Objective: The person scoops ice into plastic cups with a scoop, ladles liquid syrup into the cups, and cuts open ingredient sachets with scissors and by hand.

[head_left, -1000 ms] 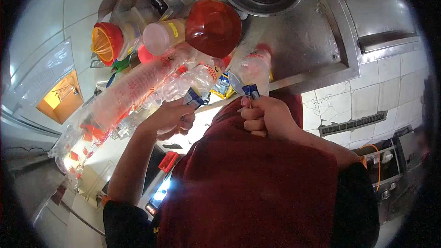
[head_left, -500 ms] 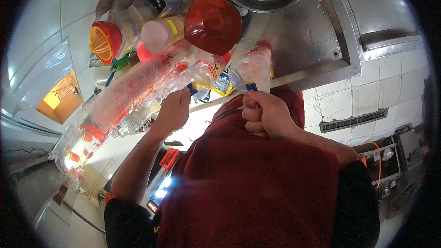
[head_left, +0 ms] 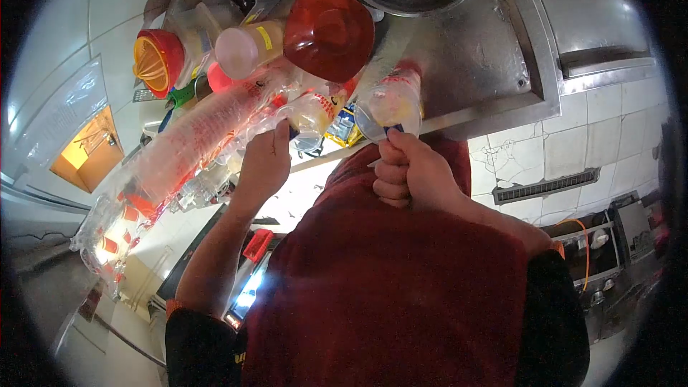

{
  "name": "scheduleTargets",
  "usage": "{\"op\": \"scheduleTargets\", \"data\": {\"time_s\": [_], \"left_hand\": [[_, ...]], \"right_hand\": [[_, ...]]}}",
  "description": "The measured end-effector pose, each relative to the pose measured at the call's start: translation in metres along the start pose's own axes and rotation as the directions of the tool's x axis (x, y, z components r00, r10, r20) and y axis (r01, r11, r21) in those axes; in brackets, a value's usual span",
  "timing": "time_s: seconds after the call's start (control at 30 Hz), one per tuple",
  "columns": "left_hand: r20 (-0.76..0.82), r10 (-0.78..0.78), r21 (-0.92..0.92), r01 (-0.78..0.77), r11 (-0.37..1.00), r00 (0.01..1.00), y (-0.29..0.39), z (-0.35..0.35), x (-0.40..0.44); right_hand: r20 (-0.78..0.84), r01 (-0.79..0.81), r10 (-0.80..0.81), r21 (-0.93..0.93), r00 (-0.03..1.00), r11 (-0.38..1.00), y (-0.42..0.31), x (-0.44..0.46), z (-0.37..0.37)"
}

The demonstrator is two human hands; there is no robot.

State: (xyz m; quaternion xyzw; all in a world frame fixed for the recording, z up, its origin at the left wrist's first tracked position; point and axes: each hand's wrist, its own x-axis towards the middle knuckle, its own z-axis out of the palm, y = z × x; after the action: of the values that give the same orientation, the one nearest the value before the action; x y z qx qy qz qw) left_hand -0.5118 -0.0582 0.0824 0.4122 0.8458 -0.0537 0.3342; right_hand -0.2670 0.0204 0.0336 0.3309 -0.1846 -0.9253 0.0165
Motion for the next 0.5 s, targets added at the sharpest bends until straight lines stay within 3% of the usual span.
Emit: {"op": "scheduleTargets", "data": {"time_s": [0.07, 0.1, 0.17, 0.3, 0.37, 0.4, 0.47, 0.5], "left_hand": [[0.245, -0.174, -0.010, 0.182, 0.983, 0.954, 0.005, -0.012, -0.003], [0.242, -0.174, -0.013, 0.182, 0.983, 0.955, -0.002, -0.016, -0.005], [0.322, -0.081, -0.045, 0.101, 0.994, 0.943, -0.019, -0.021, -0.009], [0.340, -0.066, -0.061, 0.092, 0.994, 0.938, -0.021, -0.027, -0.007], [0.414, -0.101, 0.008, 0.107, 0.994, 0.905, -0.011, -0.032, -0.006], [0.412, -0.098, 0.006, 0.105, 0.994, 0.906, -0.007, -0.034, -0.005], [0.416, -0.190, -0.049, 0.230, 0.972, 0.889, -0.001, -0.037, -0.004], [0.417, -0.188, -0.050, 0.229, 0.972, 0.889, 0.000, -0.035, -0.004]], "right_hand": [[0.270, 0.001, -0.019, 0.066, 0.963, 0.998, 0.004, 0.004, -0.007], [0.270, 0.002, -0.019, 0.062, 0.963, 0.998, 0.006, 0.004, -0.005], [0.202, 0.153, -0.136, -0.069, 0.970, 0.986, 0.009, 0.007, 0.000], [0.288, 0.078, -0.071, -0.011, 0.955, 0.997, 0.008, 0.010, -0.011], [0.225, 0.176, -0.127, -0.215, 0.966, 0.961, 0.009, 0.010, -0.012], [0.226, 0.178, -0.129, -0.217, 0.966, 0.960, 0.009, 0.008, -0.009], [0.026, 0.083, -0.079, -0.201, 0.997, 0.976, 0.006, 0.001, 0.003], [0.025, 0.083, -0.080, -0.201, 0.996, 0.976, 0.002, -0.005, 0.013]]}}
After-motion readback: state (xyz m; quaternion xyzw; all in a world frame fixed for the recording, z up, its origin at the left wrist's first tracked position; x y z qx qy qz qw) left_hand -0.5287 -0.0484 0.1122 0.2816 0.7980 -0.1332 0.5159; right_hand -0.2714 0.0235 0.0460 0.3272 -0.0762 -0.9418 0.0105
